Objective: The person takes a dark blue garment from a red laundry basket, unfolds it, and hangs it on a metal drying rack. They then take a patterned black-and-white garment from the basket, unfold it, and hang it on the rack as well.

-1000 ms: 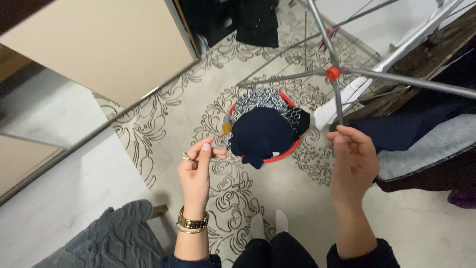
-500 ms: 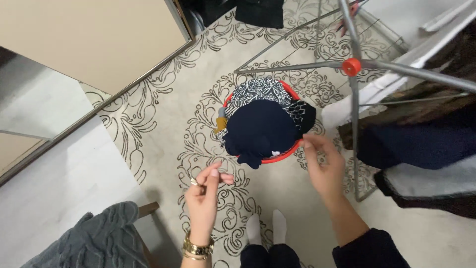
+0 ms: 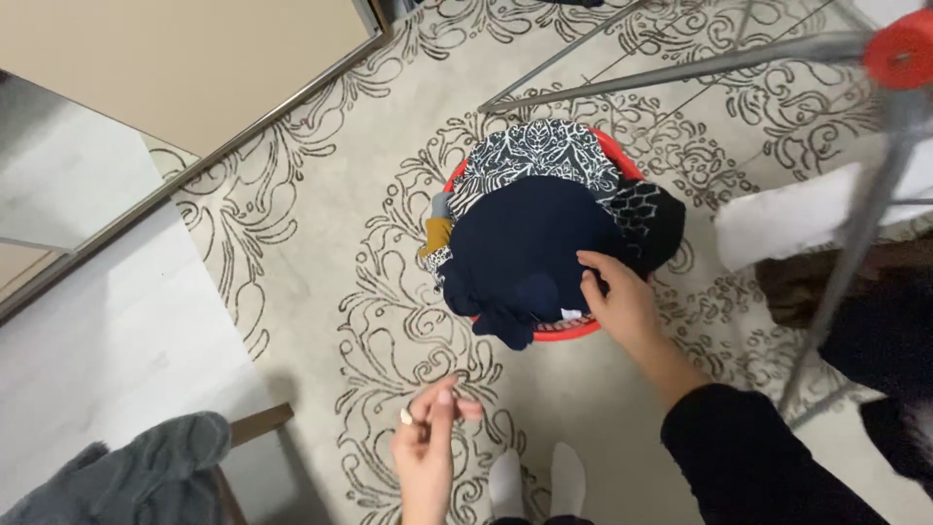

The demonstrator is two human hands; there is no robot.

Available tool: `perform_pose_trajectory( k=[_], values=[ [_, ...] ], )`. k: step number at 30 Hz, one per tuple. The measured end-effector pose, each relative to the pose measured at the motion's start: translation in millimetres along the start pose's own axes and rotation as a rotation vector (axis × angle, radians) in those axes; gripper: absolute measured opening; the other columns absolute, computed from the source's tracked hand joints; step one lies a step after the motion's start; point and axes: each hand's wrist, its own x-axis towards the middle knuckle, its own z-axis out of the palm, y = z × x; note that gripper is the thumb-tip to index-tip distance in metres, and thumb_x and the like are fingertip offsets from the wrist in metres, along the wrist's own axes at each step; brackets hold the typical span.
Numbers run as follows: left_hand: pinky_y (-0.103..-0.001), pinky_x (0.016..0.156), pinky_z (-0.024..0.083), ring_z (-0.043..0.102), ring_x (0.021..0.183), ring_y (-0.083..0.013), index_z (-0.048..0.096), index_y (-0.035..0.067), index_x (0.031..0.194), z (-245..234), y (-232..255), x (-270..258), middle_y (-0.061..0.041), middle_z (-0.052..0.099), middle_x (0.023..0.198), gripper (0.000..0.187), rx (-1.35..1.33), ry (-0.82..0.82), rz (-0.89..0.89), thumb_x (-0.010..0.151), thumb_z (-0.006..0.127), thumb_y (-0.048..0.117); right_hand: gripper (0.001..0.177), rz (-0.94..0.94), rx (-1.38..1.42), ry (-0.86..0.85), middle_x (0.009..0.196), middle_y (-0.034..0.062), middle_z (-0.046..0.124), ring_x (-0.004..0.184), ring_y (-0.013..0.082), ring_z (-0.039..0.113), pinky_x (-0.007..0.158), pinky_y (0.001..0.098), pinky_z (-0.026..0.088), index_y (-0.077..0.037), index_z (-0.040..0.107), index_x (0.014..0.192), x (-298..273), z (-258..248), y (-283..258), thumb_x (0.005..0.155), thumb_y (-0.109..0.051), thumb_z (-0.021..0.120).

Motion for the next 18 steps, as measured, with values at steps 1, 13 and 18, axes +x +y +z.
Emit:
perform_pose_trajectory(
  k=[1, 13, 18],
  values=[
    [-0.031, 0.082, 0.061, 0.078, 0.07, -0.0187, 0.077, 0.001, 0.11, 4.4, -24.0, 6.2, -0.014, 0.082, 0.07, 0.033, -0.003, 0.002, 0.005, 0.097, 0.058, 0.024, 0.035, -0.006, 0.001, 0.002, 0.128, -0.002, 0.072, 0.115, 0.0183, 0.068, 0.094, 0.0343, 0.053, -0.018, 0.068, 0.133, 8.8, 12.3, 15.0, 0.101, -0.021, 0.056],
    [-0.036, 0.089, 0.061, 0.077, 0.073, -0.0251, 0.077, -0.009, 0.111, 22.9, -138.6, 56.1, -0.02, 0.081, 0.076, 0.037, -0.14, 0.075, -0.117, 0.096, 0.059, 0.02, 0.073, 0.046, -0.268, -0.164, 0.157, 0.0271, 0.04, 0.144, 0.0447, 0.039, 0.117, 0.0545, 0.034, -0.002, 0.048, 0.149, 33.4, 165.3, 185.9, 0.097, -0.052, 0.056],
    [-0.03, 0.076, 0.058, 0.076, 0.064, -0.0216, 0.075, -0.001, 0.113, 25.8, -139.9, 62.3, -0.016, 0.079, 0.068, 0.03, -0.148, 0.103, 0.089, 0.098, 0.059, 0.019, 0.034, 0.067, -0.191, -0.03, 0.143, 0.0184, 0.057, 0.126, 0.0407, 0.056, 0.1, 0.058, 0.045, -0.014, 0.07, 0.122, 35.4, 172.0, 185.7, 0.101, -0.036, 0.055]
  ],
)
